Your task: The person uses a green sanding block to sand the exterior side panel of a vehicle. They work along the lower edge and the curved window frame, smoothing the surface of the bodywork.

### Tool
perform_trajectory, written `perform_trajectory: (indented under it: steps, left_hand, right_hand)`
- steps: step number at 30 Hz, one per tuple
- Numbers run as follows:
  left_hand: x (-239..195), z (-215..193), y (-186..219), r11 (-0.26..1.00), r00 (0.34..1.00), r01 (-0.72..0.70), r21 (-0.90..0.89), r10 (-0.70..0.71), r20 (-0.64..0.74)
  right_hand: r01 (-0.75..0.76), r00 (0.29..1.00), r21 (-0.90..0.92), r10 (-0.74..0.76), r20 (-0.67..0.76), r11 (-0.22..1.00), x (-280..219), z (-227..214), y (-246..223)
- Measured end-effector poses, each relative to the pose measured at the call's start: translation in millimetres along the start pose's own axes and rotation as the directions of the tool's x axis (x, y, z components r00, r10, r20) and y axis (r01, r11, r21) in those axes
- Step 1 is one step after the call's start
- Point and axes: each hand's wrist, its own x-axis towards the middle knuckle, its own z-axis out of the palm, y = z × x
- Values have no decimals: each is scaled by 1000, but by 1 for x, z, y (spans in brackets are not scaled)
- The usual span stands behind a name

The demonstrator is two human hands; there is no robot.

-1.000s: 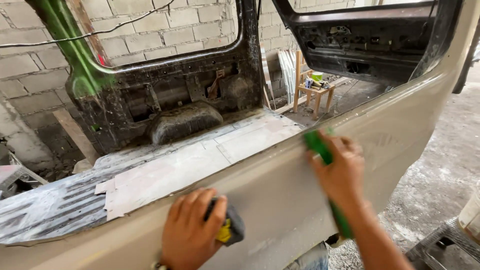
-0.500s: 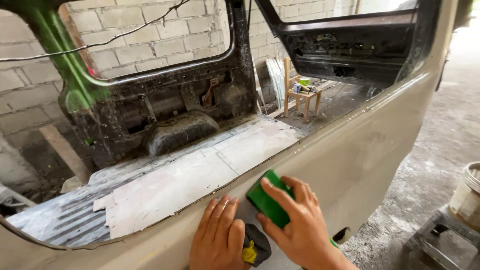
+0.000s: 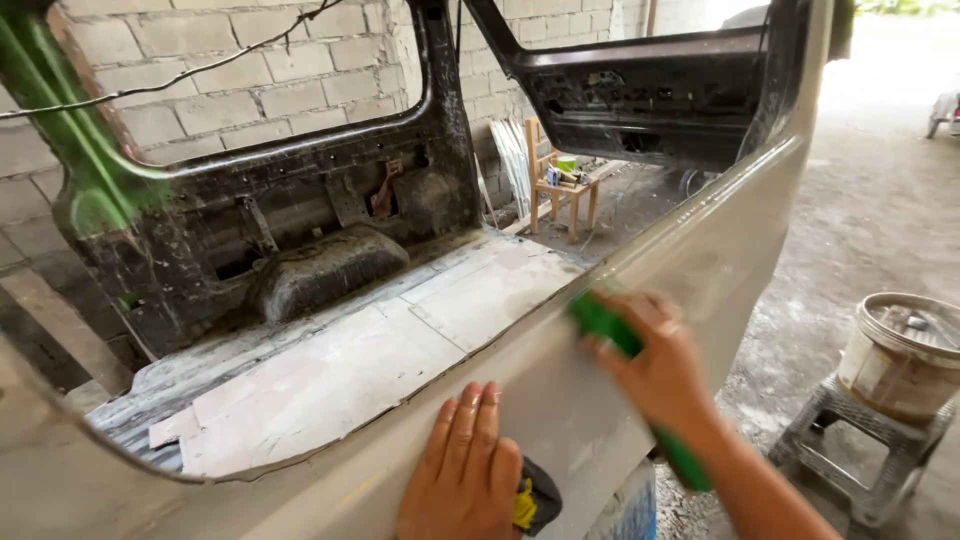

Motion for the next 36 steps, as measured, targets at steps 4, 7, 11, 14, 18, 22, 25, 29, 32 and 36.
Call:
perform_trajectory:
  steps: [4,7,11,14,18,22,25,29,32,36]
  left_hand:
    - [-7,15,1,998,1000,7,63,-8,6]
    - [-9,26,-1,981,998,-39,188,49,-46]
    - [-4,8,3,992,998,-50,116,53,-18]
    - [-1,13,-1,988,998,-36,148,42,-36]
    - [-4,12,2,995,1000,-17,94,18,-18]
    - [-4,17,-1,988,999,-42,151,43,-3]
    - [-6,17,2,983,998,-44,178,49,-26]
    - [-4,20,3,988,1000,2,152,0,-15]
    - [-8,14,6,993,1000,20,119,-22,14]
    - [-5,18,3,994,999,-2,112,-3,40]
  right_hand:
    - [-111,993,-15,111,-43,994,-11,8,-29]
    - [76,996,-31,-74,47,997,-14,-6,-64]
    - [-120,970,-159,150,192,980,4,-22,-42]
    - [-114,979,-129,134,154,985,-1,-4,-41]
    - [196,961,-103,-171,218,975,-18,-12,-64]
    - [-148,969,-219,186,162,964,33,-21,-1]
    - [-289,937,-224,324,135,931,21,-13,-12]
    - [172,976,-46,-164,141,984,-8,-6,-38]
    - [-27,990,-113,42,138,993,18,-17,11]
    - [-323,945,-77,318,-74,943,62,-6,78]
